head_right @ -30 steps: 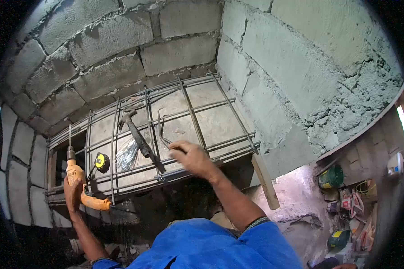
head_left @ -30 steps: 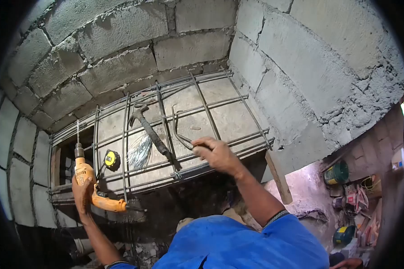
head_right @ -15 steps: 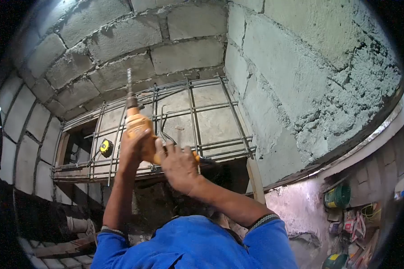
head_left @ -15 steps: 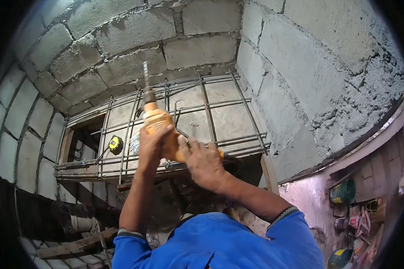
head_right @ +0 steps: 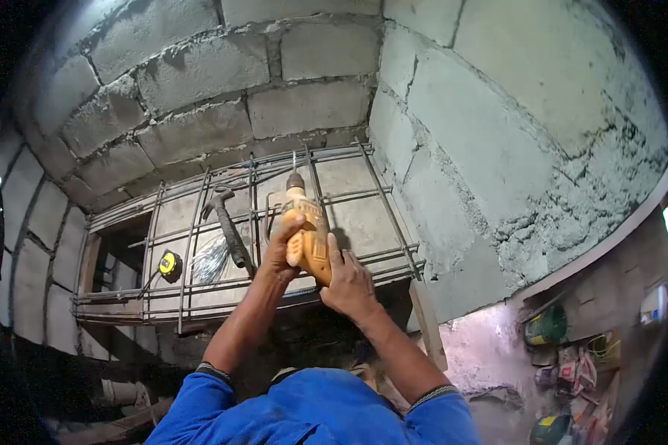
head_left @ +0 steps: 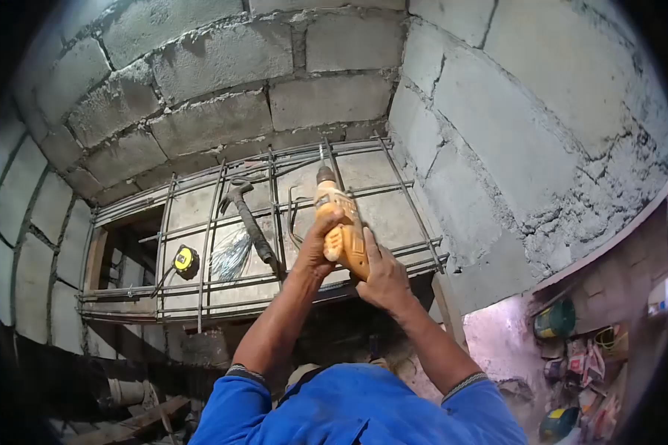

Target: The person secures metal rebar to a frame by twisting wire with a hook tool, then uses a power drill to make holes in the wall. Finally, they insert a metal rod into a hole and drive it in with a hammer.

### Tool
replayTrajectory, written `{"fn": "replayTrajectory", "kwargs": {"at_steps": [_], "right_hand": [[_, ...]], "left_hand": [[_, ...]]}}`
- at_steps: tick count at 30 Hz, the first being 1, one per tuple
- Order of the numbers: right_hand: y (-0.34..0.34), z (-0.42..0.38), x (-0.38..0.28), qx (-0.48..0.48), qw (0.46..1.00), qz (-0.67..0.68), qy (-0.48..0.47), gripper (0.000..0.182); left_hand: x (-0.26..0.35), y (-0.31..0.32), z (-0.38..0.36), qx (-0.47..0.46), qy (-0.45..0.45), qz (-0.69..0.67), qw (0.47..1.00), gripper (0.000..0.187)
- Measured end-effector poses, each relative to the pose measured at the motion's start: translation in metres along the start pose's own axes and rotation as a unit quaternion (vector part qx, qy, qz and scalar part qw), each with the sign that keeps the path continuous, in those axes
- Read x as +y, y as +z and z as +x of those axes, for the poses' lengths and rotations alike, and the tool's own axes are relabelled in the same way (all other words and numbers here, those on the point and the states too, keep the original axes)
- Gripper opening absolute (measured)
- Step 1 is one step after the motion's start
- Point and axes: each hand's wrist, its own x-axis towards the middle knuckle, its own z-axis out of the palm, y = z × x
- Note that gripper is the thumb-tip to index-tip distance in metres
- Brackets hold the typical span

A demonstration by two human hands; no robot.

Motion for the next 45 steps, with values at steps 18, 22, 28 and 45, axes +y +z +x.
{"fn": "replayTrajectory", "kwargs": {"at_steps": [18,22,28,45], "right_hand": [[-0.005,0.066,0.056,0.001,0.891,0.363,0.274,0.022],[-0.009,0.088,0.072,0.043,0.872,0.442,0.209,0.026],[0.005,0.113,0.109,0.024,0.928,0.313,0.200,0.024],[0.040,0.156,0.127,-0.113,0.971,-0.203,-0.057,0.081]], "left_hand": [[0.008,-0.009,0.105,-0.025,0.031,0.215,0.976,0.054],[0.000,-0.053,0.128,0.152,0.090,0.601,0.779,0.070],[-0.059,-0.083,0.147,0.253,0.079,0.653,0.709,0.045],[0.019,-0.053,0.146,0.169,-0.074,0.217,0.959,0.068]]}}
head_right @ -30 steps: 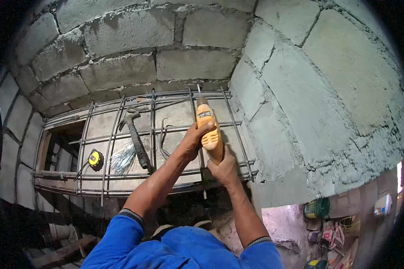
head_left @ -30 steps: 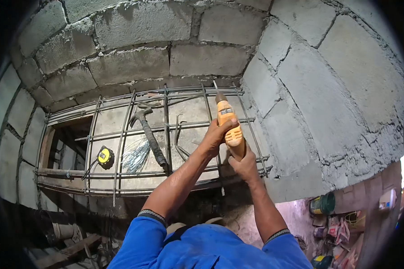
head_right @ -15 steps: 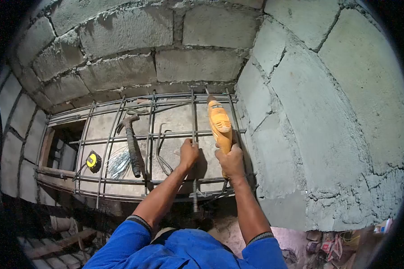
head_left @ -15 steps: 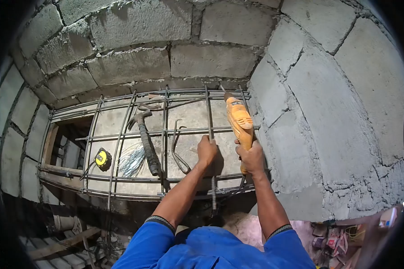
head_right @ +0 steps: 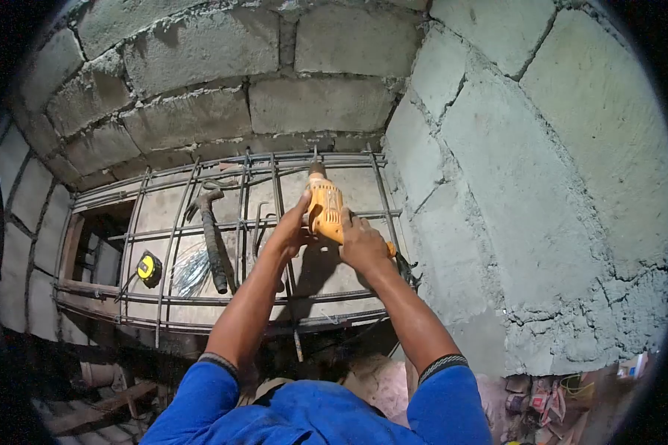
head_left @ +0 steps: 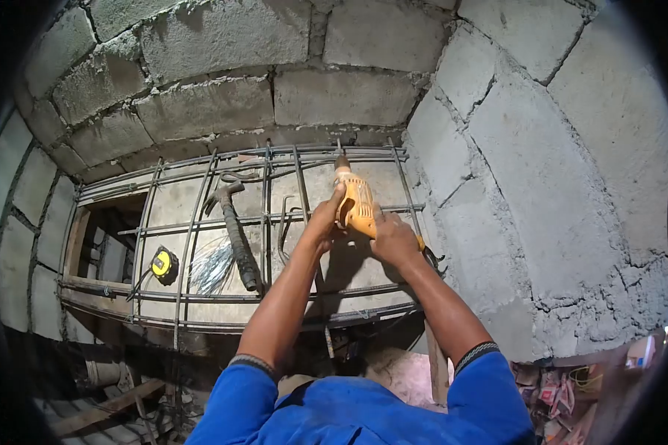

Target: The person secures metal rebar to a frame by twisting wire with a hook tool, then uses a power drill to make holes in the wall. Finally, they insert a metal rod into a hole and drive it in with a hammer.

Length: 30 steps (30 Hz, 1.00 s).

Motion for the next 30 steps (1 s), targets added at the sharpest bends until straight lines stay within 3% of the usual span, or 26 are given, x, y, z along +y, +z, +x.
{"fn": "replayTrajectory", "kwargs": {"at_steps": [4,7,8,9,10,11,12,14,16,18,20,23,25,28,30], "right_hand": [[0.015,0.000,0.005,-0.042,0.998,-0.046,-0.022,0.077],[0.023,0.000,0.014,-0.003,0.999,-0.033,-0.040,0.077],[0.023,0.001,0.018,-0.005,0.998,-0.035,-0.051,0.077],[0.023,0.000,0.021,-0.008,0.997,-0.037,-0.061,0.077],[0.026,-0.001,0.025,-0.009,0.998,-0.037,-0.058,0.077],[0.029,0.000,0.028,-0.005,0.997,-0.035,-0.074,0.075],[0.033,0.001,0.030,0.000,0.995,-0.033,-0.092,0.074],[0.034,0.005,0.028,0.014,0.995,-0.031,-0.094,0.073],[0.033,0.011,0.026,0.031,0.994,-0.032,-0.098,0.072],[0.030,0.009,0.024,0.013,0.996,-0.030,-0.083,0.073],[0.026,0.011,0.023,0.006,0.996,-0.038,-0.084,0.074],[0.022,0.013,0.021,-0.010,0.996,-0.053,-0.076,0.077],[0.018,0.012,0.019,-0.023,0.995,-0.061,-0.069,0.078],[0.006,0.017,0.019,-0.031,0.995,-0.061,-0.077,0.081],[0.002,0.015,0.018,-0.050,0.997,-0.063,-0.018,0.067]], "left_hand": [[-0.029,0.003,0.071,-0.030,0.018,-0.095,0.995,0.060],[-0.033,0.007,0.074,0.077,0.114,0.084,0.987,0.053],[-0.020,0.010,0.064,0.076,0.113,0.086,0.987,0.053],[-0.007,0.010,0.052,0.077,0.070,0.194,0.976,0.055],[0.005,0.008,0.044,0.075,0.027,0.300,0.951,0.057],[0.008,-0.002,0.056,0.068,0.060,0.406,0.909,0.065],[0.007,-0.008,0.067,0.068,0.060,0.407,0.909,0.065],[0.020,-0.007,0.067,0.080,0.130,0.567,0.810,0.072],[0.026,-0.007,0.080,0.076,0.107,0.569,0.812,0.077],[0.007,-0.012,0.111,0.133,0.121,0.498,0.848,0.083],[0.010,-0.001,0.112,0.176,0.123,0.484,0.848,0.087],[0.007,0.002,0.126,0.170,0.109,0.418,0.886,0.077],[0.000,0.000,0.135,0.129,0.096,0.264,0.951,0.062],[0.000,0.001,0.127,0.153,0.126,0.255,0.946,0.050],[-0.001,0.003,0.121,0.147,0.135,0.231,0.952,0.048]]}}
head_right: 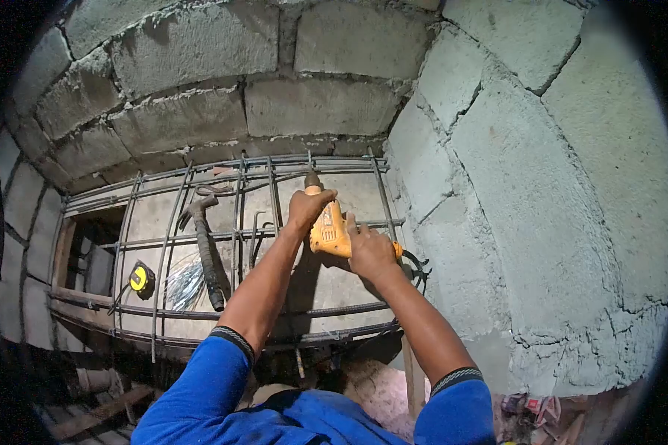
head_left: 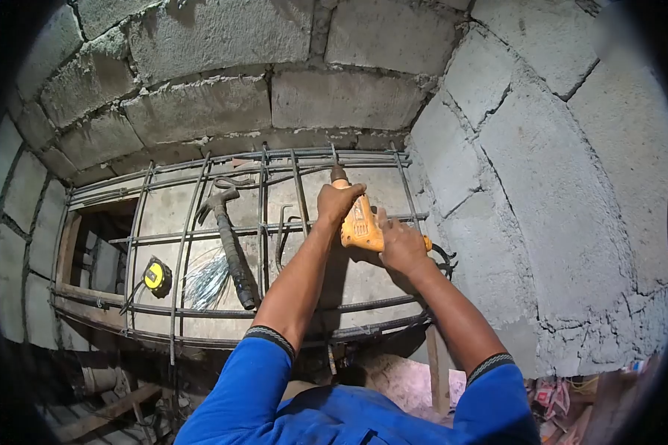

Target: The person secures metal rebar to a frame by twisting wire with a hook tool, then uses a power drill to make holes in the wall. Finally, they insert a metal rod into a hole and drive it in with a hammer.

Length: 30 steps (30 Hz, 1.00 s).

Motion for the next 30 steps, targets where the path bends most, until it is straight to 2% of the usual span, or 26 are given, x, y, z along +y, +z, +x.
{"fn": "replayTrajectory", "kwargs": {"at_steps": [1,3,4,6,9,18,24,26,28,30], "right_hand": [[0.003,0.000,0.000,-0.001,1.000,-0.003,-0.001,0.067],[0.009,0.005,0.000,-0.020,0.999,-0.011,0.042,0.046],[0.004,0.007,-0.002,-0.020,0.999,-0.013,0.039,0.046],[-0.004,0.007,-0.008,-0.019,0.999,-0.009,0.041,0.027],[-0.015,0.007,-0.017,-0.022,0.999,-0.035,0.023,0.022],[-0.009,0.007,-0.016,0.016,0.998,-0.053,0.010,0.017],[-0.008,0.011,-0.016,-0.006,0.998,-0.051,0.034,0.021],[-0.008,0.010,-0.017,-0.004,0.997,-0.061,0.037,0.020],[-0.007,0.010,-0.018,0.018,0.997,-0.066,0.025,0.018],[-0.002,0.008,-0.016,0.015,0.997,-0.067,0.021,0.018]], "left_hand": [[0.003,-0.001,-0.004,0.000,0.008,-0.025,1.000,0.046],[0.009,-0.003,-0.013,-0.015,0.002,-0.066,0.998,0.045],[0.008,-0.005,-0.013,-0.028,-0.005,-0.103,0.994,0.044],[0.005,-0.007,-0.013,-0.029,-0.007,-0.109,0.994,0.045],[0.004,-0.009,-0.009,-0.036,-0.005,-0.124,0.992,0.046],[0.002,-0.012,-0.009,-0.040,0.016,-0.137,0.990,0.047],[-0.020,-0.009,0.007,-0.044,0.023,-0.163,0.985,0.051],[-0.015,-0.013,0.009,-0.109,-0.058,-0.296,0.947,0.055],[-0.008,-0.016,0.011,-0.142,-0.078,-0.304,0.939,0.061],[-0.003,-0.014,0.010,-0.159,-0.095,-0.226,0.956,0.061]]}}
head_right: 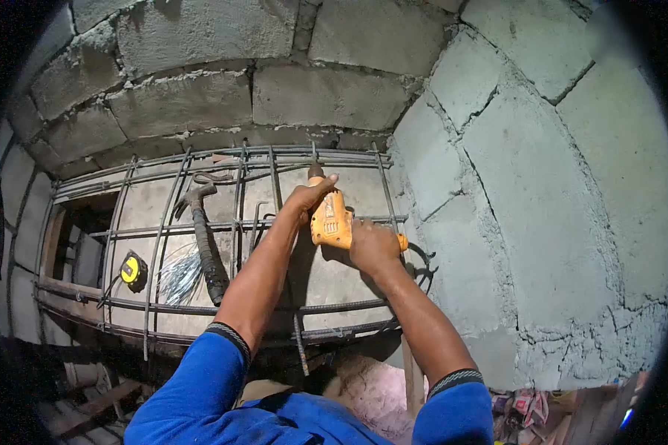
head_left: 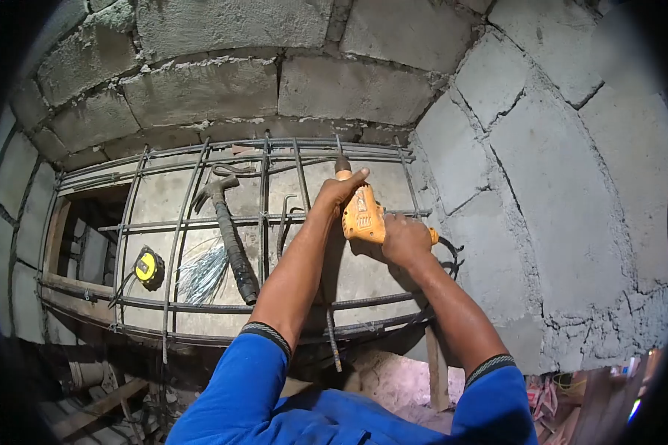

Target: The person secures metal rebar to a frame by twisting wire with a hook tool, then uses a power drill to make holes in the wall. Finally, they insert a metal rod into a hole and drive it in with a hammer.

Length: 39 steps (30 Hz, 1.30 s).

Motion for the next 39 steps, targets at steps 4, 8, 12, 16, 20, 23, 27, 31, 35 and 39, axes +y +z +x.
{"fn": "replayTrajectory", "kwargs": {"at_steps": [4,8,12,16,20,23,27,31,35,39], "right_hand": [[-0.006,0.002,0.005,-0.007,0.999,0.037,0.011,0.023],[-0.020,0.007,0.007,-0.036,0.999,0.027,-0.009,0.024],[-0.013,0.011,0.010,-0.061,0.996,0.061,-0.005,0.028],[-0.019,0.009,0.005,-0.053,0.996,0.067,0.001,0.025],[-0.016,0.013,0.004,-0.052,0.996,0.070,0.007,0.023],[-0.018,0.011,0.002,-0.067,0.996,0.061,0.013,0.024],[-0.021,0.013,-0.003,-0.067,0.996,0.051,0.013,0.024],[-0.025,0.013,-0.006,-0.083,0.995,0.051,0.027,0.024],[-0.022,0.012,-0.006,-0.073,0.996,0.052,0.025,0.023],[-0.021,0.013,-0.003,-0.078,0.996,0.046,0.025,0.023]], "left_hand": [[-0.004,0.012,-0.009,0.082,0.053,0.034,0.995,0.054],[-0.003,0.012,-0.014,0.048,0.068,0.003,0.997,0.051],[-0.006,0.012,-0.005,0.091,0.070,0.028,0.993,0.052],[-0.005,0.013,-0.007,0.093,0.066,0.032,0.993,0.051],[-0.011,0.005,0.006,0.105,0.075,0.030,0.991,0.049],[-0.017,0.001,0.012,0.100,0.080,0.028,0.991,0.047],[-0.018,-0.002,0.017,0.105,0.087,0.042,0.990,0.045],[-0.016,-0.003,0.015,0.103,0.085,0.036,0.990,0.045],[-0.014,-0.001,0.012,0.109,0.087,0.035,0.990,0.045],[-0.017,-0.001,0.015,0.110,0.098,0.036,0.988,0.047]]}}
